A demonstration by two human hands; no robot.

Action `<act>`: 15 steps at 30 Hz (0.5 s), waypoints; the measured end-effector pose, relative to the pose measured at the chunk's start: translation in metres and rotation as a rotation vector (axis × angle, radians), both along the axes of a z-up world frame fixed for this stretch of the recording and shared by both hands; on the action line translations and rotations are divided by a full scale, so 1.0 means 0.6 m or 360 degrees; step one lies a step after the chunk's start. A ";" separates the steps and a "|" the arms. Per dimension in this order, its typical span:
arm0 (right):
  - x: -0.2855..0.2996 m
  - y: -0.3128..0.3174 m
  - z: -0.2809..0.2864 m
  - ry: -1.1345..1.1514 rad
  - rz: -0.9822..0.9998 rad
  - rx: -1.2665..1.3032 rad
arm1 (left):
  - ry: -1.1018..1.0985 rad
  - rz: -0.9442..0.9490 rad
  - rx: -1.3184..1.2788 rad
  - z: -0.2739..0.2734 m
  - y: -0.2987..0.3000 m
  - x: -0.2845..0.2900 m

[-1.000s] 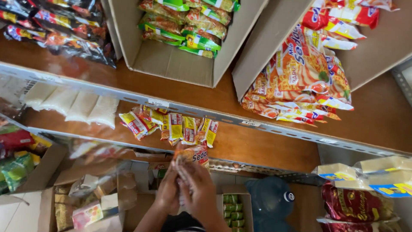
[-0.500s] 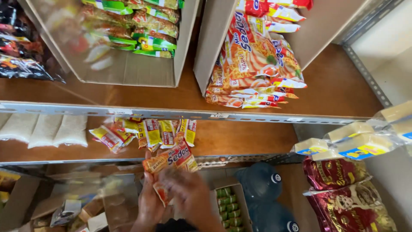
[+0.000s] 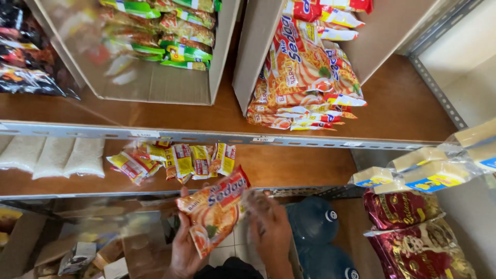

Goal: Wiping and organizing instant noodle packets on grocery store shelves.

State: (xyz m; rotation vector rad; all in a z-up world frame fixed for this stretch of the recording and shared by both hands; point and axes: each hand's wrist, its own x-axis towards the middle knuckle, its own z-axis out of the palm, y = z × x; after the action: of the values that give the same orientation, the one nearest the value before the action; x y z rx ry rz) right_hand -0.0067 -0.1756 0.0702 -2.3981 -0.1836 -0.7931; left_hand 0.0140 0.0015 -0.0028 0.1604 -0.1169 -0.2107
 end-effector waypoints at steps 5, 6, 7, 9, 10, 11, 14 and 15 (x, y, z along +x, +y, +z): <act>-0.009 0.046 -0.003 0.0010 0.0377 -0.0163 | -0.0042 -0.0167 0.0157 -0.020 -0.011 0.006; 0.000 0.039 -0.019 -0.0023 0.0387 -0.0080 | -0.0108 -0.0189 0.0154 -0.017 -0.012 0.006; 0.009 0.034 -0.035 -0.0056 0.0398 0.0002 | -0.0173 -0.0210 0.0152 -0.014 -0.013 0.006; 0.024 0.014 -0.011 -0.0047 0.0218 0.0180 | -0.0179 -0.0235 0.0165 -0.015 -0.006 0.006; 0.036 0.005 0.003 -0.0041 0.0042 0.0358 | -0.0190 -0.0255 0.0182 -0.014 -0.001 0.009; 0.044 -0.010 -0.020 -0.0048 0.0056 0.0357 | -0.0198 -0.0242 0.0182 -0.015 0.006 0.012; 0.047 -0.023 -0.046 -0.0066 -0.0154 0.0312 | -0.0182 -0.0301 0.0210 -0.019 0.017 0.016; 0.039 -0.003 -0.026 -0.0198 -0.0030 0.0139 | -0.0193 -0.0295 0.0178 -0.020 0.015 0.020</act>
State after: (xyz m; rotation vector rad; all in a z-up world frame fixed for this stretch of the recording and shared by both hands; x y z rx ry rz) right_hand 0.0166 -0.1772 0.0548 -2.2736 -0.1730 -0.9403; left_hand 0.0260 0.0106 -0.0150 0.2743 -0.2412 -0.3927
